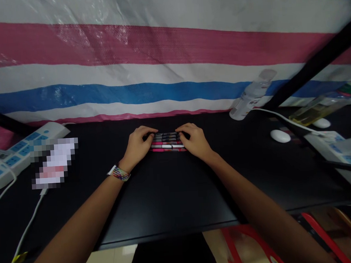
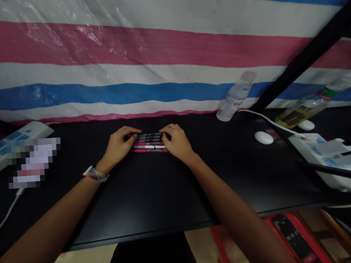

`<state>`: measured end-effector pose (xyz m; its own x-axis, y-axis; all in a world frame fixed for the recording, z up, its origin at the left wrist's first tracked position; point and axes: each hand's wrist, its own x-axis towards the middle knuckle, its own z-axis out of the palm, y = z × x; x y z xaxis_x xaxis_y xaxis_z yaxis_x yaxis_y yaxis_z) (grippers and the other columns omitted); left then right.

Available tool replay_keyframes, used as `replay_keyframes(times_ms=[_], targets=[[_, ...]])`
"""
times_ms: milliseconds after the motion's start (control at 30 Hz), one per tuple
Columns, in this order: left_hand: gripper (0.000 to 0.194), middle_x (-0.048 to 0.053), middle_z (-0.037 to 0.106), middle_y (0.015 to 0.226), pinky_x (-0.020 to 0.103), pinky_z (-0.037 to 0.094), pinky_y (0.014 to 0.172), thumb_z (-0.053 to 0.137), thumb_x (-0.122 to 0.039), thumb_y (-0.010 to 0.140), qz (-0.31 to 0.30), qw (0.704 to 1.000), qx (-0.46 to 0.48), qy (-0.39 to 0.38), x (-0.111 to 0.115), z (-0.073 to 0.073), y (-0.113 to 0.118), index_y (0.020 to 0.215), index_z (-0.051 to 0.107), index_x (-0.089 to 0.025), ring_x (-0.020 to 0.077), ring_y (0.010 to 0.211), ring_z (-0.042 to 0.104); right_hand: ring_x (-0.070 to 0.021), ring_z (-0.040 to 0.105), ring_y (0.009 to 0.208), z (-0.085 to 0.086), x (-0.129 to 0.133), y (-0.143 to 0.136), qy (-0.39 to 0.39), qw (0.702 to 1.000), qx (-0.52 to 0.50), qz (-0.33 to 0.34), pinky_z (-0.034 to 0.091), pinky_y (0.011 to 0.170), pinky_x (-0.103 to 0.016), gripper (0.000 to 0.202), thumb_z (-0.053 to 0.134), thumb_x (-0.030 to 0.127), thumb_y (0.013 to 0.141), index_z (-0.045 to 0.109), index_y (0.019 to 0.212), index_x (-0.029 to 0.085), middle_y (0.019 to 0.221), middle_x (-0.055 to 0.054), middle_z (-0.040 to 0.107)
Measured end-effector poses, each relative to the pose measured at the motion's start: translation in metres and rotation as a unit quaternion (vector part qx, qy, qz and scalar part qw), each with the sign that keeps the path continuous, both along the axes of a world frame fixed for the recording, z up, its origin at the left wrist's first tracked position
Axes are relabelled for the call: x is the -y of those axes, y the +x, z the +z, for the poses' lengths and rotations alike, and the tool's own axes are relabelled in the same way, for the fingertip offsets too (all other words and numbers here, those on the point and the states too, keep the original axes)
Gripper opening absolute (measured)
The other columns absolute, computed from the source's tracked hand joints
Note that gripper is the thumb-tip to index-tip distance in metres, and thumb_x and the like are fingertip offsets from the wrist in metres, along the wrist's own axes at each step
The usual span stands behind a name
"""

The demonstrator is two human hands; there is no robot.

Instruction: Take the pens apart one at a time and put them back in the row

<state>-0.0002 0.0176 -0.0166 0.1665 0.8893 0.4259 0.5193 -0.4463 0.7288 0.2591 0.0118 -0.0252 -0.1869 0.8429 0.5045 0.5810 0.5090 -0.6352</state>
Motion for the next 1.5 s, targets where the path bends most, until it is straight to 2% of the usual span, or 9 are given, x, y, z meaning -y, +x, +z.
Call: replay_keyframes(times_ms=[233,367,500,667,800,867,1000,1333,1500], targets=[[0.021,0.006,0.079,0.112,0.046,0.054,0.101,0.071,-0.032,0.094,0.001,0.970,0.217,-0.106,0.004,0.001,0.017,0.111,0.083,-0.026,0.0274,0.106,0.071,-0.0285,0.074,0.125,-0.010,-0.007,-0.015,-0.107,0.969,-0.225,-0.004,0.056,0.115,-0.053,0.023,0.065,0.023,0.095,0.083,0.108,0.028,0.127,-0.007,0.081],[0.017,0.004,0.078,0.116,0.043,0.052,0.106,0.072,-0.032,0.095,-0.035,0.944,0.303,-0.130,0.011,0.000,0.027,0.107,0.082,-0.026,0.0268,0.116,0.069,-0.0290,0.071,0.135,-0.011,-0.005,-0.022,-0.126,0.957,-0.258,0.031,0.050,0.123,-0.055,0.027,0.065,0.021,0.091,0.083,0.109,0.030,0.133,-0.005,0.080],[0.016,0.005,0.078,0.118,0.043,0.050,0.110,0.072,-0.034,0.094,-0.034,0.937,0.321,-0.136,0.014,-0.002,0.031,0.103,0.081,-0.024,0.0276,0.121,0.068,-0.0295,0.071,0.136,-0.011,-0.004,-0.024,-0.131,0.953,-0.272,0.039,0.049,0.124,-0.055,0.027,0.065,0.020,0.089,0.084,0.106,0.029,0.131,-0.004,0.081],[0.019,0.007,0.078,0.118,0.043,0.052,0.108,0.066,-0.035,0.096,-0.029,0.953,0.274,-0.125,0.012,-0.001,0.026,0.105,0.078,-0.024,0.0277,0.119,0.069,-0.0271,0.073,0.130,-0.007,-0.002,-0.024,-0.112,0.965,-0.234,0.033,0.052,0.121,-0.052,0.027,0.064,0.015,0.090,0.083,0.103,0.028,0.128,-0.005,0.082],[0.017,0.007,0.077,0.116,0.045,0.052,0.106,0.063,-0.032,0.099,0.019,0.990,0.125,-0.056,0.007,0.000,0.013,0.107,0.076,-0.024,0.0277,0.112,0.069,-0.0341,0.064,0.139,0.004,0.013,-0.022,-0.048,0.994,-0.102,-0.011,0.045,0.123,-0.064,0.019,0.068,0.016,0.094,0.083,0.088,0.027,0.125,-0.008,0.082],[0.016,0.007,0.077,0.113,0.045,0.052,0.106,0.061,-0.030,0.101,0.048,0.996,0.075,-0.024,0.003,-0.001,0.006,0.105,0.075,-0.023,0.0270,0.110,0.069,-0.0375,0.057,0.146,0.009,0.022,-0.023,-0.013,0.999,-0.045,0.003,0.045,0.121,-0.068,0.020,0.071,0.017,0.095,0.082,0.082,0.027,0.126,-0.007,0.081],[0.015,0.006,0.077,0.106,0.041,0.055,0.098,0.059,-0.027,0.102,0.066,0.995,0.065,-0.022,0.000,-0.002,0.001,0.103,0.074,-0.022,0.0240,0.099,0.070,-0.0396,0.054,0.148,0.016,0.035,-0.026,0.033,0.998,0.020,0.057,0.045,0.121,-0.071,0.021,0.072,0.017,0.094,0.080,0.078,0.026,0.128,-0.008,0.080],[0.014,0.008,0.075,0.110,0.044,0.055,0.102,0.060,-0.025,0.102,0.050,0.998,0.045,-0.007,0.003,-0.002,0.004,0.102,0.073,-0.022,0.0258,0.106,0.070,-0.0415,0.052,0.151,0.018,0.038,-0.024,0.081,0.983,0.097,0.135,0.040,0.124,-0.072,0.006,0.082,0.026,0.089,0.077,0.086,0.026,0.134,-0.011,0.077],[0.013,0.007,0.076,0.108,0.045,0.055,0.103,0.061,-0.025,0.102,0.042,0.999,0.027,0.002,0.004,0.000,0.005,0.101,0.074,-0.023,0.0266,0.108,0.070,-0.0414,0.050,0.154,0.015,0.038,-0.024,0.083,0.971,0.137,0.176,0.034,0.128,-0.074,0.010,0.087,0.026,0.087,0.077,0.087,0.026,0.143,-0.010,0.072]])
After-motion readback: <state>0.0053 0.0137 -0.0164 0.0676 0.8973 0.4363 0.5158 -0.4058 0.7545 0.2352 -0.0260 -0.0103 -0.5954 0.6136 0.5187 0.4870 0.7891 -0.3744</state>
